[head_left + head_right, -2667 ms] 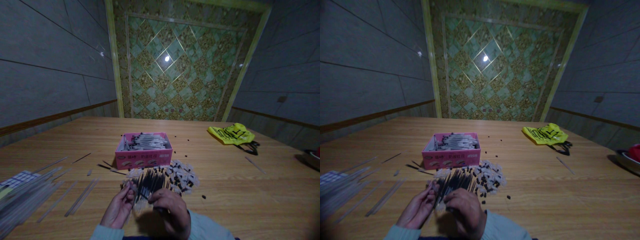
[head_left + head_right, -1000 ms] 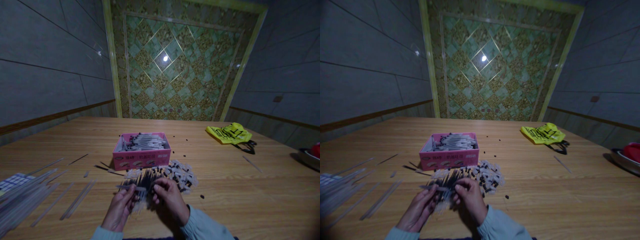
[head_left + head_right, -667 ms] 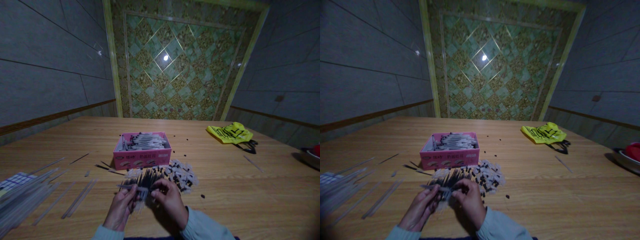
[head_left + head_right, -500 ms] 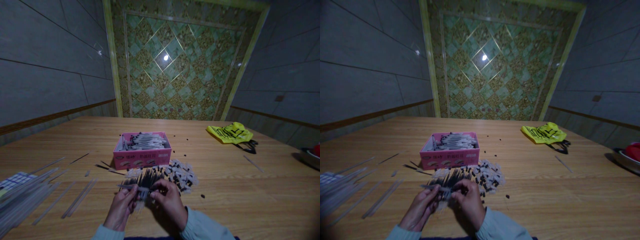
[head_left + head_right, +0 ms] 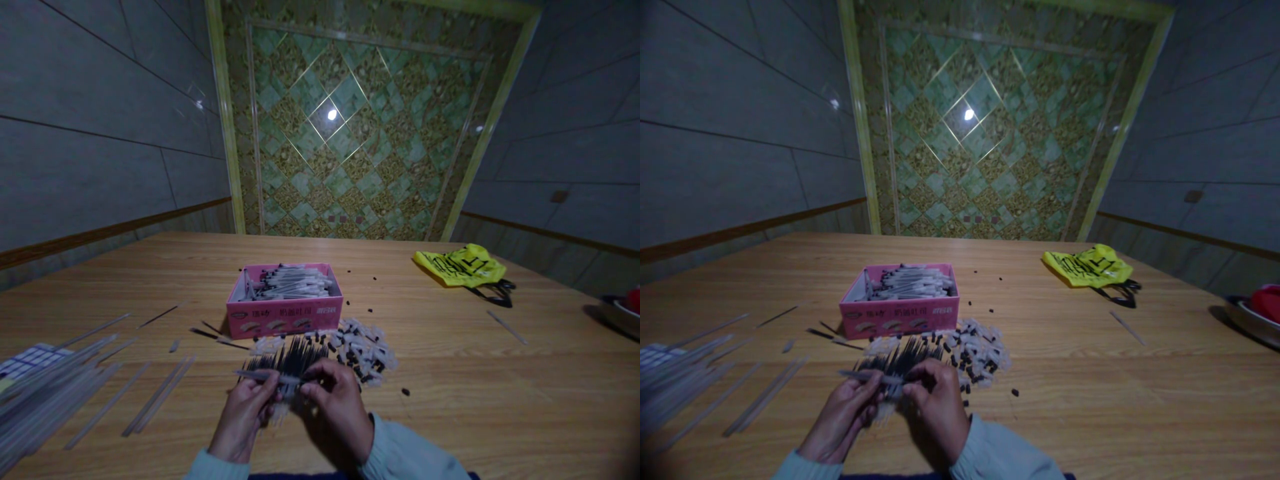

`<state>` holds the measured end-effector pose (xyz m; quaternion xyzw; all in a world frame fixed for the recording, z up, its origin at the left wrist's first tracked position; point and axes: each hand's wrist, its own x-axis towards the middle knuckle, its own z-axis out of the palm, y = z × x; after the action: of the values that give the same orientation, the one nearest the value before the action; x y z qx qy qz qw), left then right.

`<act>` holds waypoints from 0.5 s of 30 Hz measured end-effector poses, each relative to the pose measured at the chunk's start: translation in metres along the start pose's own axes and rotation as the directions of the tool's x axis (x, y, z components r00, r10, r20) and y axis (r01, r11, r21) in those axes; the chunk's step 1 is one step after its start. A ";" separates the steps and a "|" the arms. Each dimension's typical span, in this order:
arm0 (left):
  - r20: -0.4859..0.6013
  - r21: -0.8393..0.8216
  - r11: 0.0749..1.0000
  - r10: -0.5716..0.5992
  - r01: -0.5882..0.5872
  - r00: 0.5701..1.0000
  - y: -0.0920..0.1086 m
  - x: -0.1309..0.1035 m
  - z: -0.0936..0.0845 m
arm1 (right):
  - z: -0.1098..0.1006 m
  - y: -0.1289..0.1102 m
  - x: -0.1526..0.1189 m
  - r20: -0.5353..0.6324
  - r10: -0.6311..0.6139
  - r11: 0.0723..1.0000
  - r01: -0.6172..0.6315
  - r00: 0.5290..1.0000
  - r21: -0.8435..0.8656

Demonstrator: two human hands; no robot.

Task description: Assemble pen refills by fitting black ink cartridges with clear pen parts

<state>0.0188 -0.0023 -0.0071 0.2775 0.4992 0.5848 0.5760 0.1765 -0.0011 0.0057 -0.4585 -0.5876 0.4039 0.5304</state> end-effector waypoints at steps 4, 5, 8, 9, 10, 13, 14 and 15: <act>0.024 0.056 0.996 0.061 -0.062 0.998 0.000 -0.002 0.002 | 0.004 0.010 -0.001 0.034 0.098 0.984 -0.102 0.995 0.144; 0.037 0.076 0.994 0.080 -0.083 0.996 0.000 -0.002 0.002 | 0.004 0.014 -0.002 0.048 0.107 0.983 -0.112 0.993 0.144; 0.063 0.117 0.986 0.110 -0.117 0.992 0.000 -0.001 0.001 | 0.004 0.020 -0.003 0.129 0.138 0.987 -0.147 0.982 0.070; 0.064 0.118 0.986 0.111 -0.118 0.992 0.000 -0.001 0.000 | 0.004 0.021 -0.003 0.166 0.160 0.984 -0.170 0.973 0.051; 0.067 0.113 0.987 0.105 -0.112 0.992 0.000 0.001 -0.002 | 0.003 0.020 -0.003 0.190 0.172 0.983 -0.182 0.967 0.039; 0.081 0.082 0.994 0.063 -0.070 0.995 -0.001 0.004 -0.006 | 0.001 0.015 -0.003 0.176 0.070 0.997 -0.072 0.982 0.004; 0.085 0.078 0.995 0.050 -0.057 0.995 -0.001 0.004 -0.006 | 0.000 0.013 -0.002 0.150 0.011 1.000 -0.010 0.989 -0.009; 0.080 0.080 0.996 0.042 -0.049 0.996 -0.001 0.004 -0.006 | -0.001 0.012 -0.002 0.130 -0.036 0.999 0.039 0.991 -0.025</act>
<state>0.0130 -0.0004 -0.0110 0.3349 0.4934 0.5655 0.5697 0.1784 -0.0002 -0.0065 -0.4274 -0.6349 0.4147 0.4922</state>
